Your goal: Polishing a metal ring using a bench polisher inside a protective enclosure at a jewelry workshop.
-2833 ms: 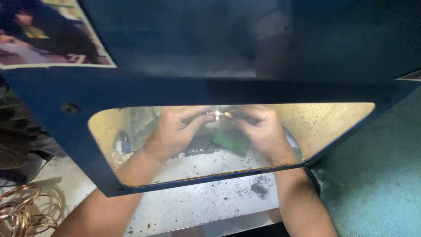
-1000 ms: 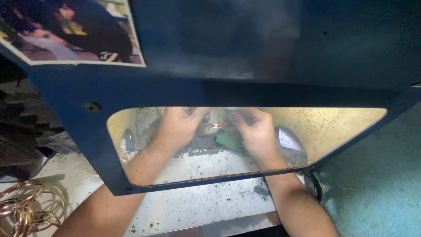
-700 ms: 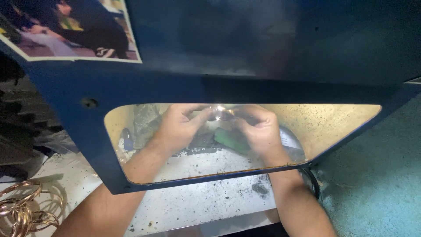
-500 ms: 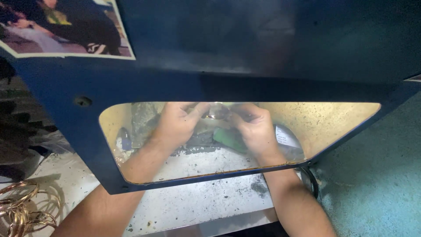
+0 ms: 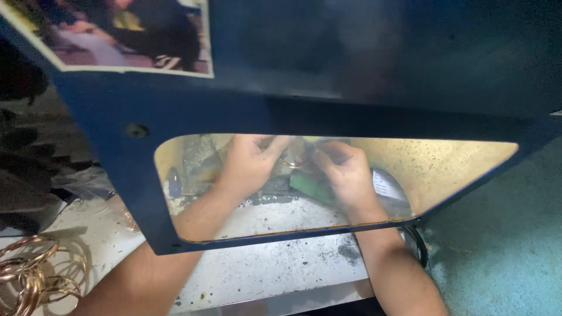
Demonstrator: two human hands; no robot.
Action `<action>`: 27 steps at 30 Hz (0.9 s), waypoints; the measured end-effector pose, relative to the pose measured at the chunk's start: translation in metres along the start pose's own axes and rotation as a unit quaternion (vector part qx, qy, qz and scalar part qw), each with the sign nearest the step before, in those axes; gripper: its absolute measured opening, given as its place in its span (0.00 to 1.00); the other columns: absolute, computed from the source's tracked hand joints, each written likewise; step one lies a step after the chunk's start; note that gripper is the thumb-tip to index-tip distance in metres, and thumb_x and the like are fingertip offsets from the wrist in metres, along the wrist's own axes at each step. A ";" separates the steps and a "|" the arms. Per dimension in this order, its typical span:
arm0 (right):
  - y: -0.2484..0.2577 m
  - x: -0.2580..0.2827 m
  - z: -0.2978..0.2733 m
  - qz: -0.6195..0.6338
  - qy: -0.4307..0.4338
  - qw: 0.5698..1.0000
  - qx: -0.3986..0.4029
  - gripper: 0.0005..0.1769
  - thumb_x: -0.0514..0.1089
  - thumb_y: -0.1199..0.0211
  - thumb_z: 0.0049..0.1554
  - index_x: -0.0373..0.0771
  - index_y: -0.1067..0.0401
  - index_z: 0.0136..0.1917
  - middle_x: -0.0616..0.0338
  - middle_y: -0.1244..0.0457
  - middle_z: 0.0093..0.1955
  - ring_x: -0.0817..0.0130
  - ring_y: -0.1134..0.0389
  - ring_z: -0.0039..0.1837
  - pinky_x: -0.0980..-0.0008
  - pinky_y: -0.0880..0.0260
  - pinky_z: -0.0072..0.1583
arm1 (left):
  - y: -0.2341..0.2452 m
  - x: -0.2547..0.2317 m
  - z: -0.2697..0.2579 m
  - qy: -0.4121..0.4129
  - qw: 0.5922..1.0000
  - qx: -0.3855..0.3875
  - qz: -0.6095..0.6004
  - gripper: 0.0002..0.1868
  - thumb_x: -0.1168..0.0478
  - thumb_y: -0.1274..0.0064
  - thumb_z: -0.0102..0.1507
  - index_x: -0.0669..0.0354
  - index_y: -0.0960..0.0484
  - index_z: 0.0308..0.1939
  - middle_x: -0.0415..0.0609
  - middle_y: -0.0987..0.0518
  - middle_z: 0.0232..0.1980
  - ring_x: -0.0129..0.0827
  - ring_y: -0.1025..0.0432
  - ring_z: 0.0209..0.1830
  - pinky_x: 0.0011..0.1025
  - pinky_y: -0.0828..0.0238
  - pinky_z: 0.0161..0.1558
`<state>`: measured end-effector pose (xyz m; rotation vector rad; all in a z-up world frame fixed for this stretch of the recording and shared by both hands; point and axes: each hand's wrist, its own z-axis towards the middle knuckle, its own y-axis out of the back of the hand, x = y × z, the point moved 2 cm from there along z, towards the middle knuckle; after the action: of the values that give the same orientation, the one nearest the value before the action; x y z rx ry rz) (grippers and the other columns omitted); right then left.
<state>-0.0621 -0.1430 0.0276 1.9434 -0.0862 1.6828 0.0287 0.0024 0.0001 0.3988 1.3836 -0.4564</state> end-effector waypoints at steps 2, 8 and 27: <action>-0.006 0.008 -0.002 0.003 -0.009 1.000 -0.008 0.04 0.38 0.33 0.56 0.35 0.20 0.43 0.52 0.27 0.35 0.69 0.27 0.41 0.65 0.25 0.49 | 0.005 0.004 -0.004 0.004 1.000 -0.008 0.002 0.10 0.61 0.47 0.68 0.59 0.15 0.50 0.53 0.14 0.39 0.38 0.19 0.41 0.45 0.24 0.53; -0.009 -0.006 0.002 0.008 0.074 0.997 -0.015 0.05 0.38 0.33 0.56 0.33 0.21 0.41 0.47 0.28 0.34 0.64 0.25 0.38 0.67 0.25 0.43 | 0.009 0.017 0.002 -0.041 0.999 -0.025 0.005 0.10 0.63 0.46 0.68 0.58 0.16 0.52 0.52 0.14 0.42 0.41 0.18 0.45 0.47 0.25 0.56; 0.045 -0.039 0.014 -0.073 0.209 0.975 -0.008 0.05 0.34 0.30 0.54 0.37 0.19 0.45 0.50 0.29 0.38 0.63 0.27 0.35 0.67 0.25 0.39 | -0.001 -0.008 -0.009 -0.186 0.982 0.023 0.024 0.07 0.69 0.39 0.59 0.66 0.13 0.41 0.56 0.14 0.31 0.44 0.18 0.32 0.37 0.21 0.37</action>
<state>-0.0758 -0.1997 0.0069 1.5050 0.1964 1.9422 0.0200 0.0069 0.0070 0.3630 0.9994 -0.4958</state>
